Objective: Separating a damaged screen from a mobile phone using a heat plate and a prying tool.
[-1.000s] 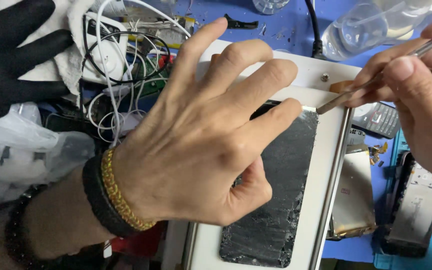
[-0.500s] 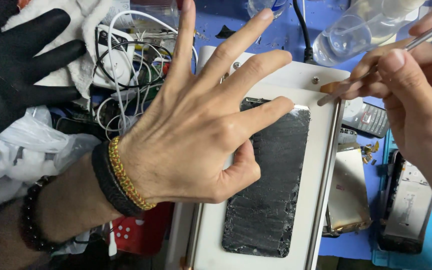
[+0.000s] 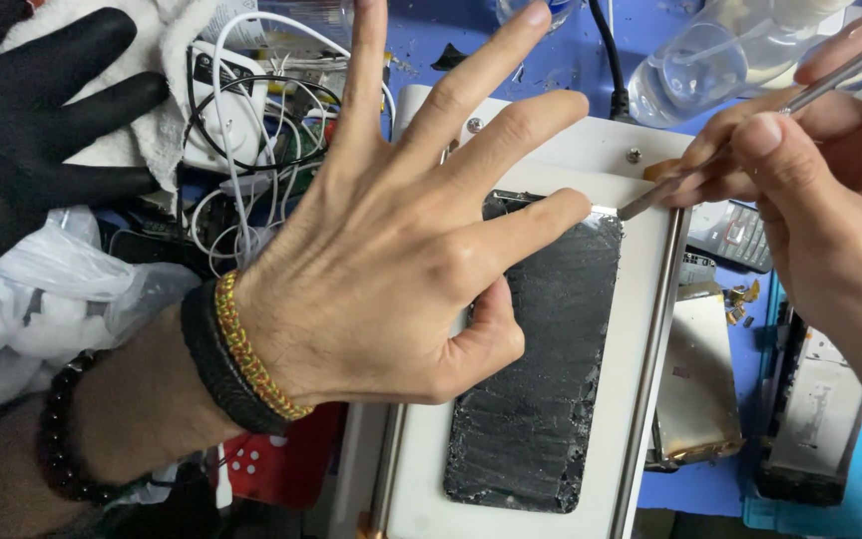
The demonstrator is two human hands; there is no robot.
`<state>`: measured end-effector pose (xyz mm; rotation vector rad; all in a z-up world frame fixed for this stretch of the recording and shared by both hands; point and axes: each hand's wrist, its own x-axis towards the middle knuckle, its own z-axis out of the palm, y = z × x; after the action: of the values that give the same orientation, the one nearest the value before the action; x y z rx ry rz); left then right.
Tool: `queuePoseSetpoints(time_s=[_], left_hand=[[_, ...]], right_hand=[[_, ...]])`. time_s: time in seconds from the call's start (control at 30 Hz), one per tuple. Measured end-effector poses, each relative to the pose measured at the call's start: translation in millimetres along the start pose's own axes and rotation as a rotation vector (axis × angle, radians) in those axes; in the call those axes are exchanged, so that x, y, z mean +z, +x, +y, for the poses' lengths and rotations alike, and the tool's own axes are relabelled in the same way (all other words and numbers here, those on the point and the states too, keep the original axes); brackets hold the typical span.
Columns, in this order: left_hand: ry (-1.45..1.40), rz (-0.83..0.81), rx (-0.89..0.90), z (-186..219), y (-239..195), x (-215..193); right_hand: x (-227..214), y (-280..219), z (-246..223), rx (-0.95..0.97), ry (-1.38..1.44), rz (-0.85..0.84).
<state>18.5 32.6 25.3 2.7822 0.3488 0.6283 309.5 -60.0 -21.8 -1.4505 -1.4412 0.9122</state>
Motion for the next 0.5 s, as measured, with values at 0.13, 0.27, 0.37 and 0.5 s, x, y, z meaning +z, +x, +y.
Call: queuePoseSetpoints(time_s=[0.13,0.27,0.37,0.5], left_hand=[[-0.001,0.005,0.002,0.8,0.1,-1.1],[-0.009,0.001,-0.007,0.7,0.9,-0.6],[-0.004,0.009,-0.005,0.3,-0.8,0.1],[-0.013,0.0,-0.006,1.1,0.4,-1.6]], right_hand=[[1.7,-1.6,-3.9,-0.059,-0.064,-0.01],[2.7,0.5,-5.1,0.03,-0.004,0.021],[-0.4,0.8,-2.5,-0.001,-0.049,0.031],[-2.8,-1.3,3.4,-0.029,-0.069,-0.013]])
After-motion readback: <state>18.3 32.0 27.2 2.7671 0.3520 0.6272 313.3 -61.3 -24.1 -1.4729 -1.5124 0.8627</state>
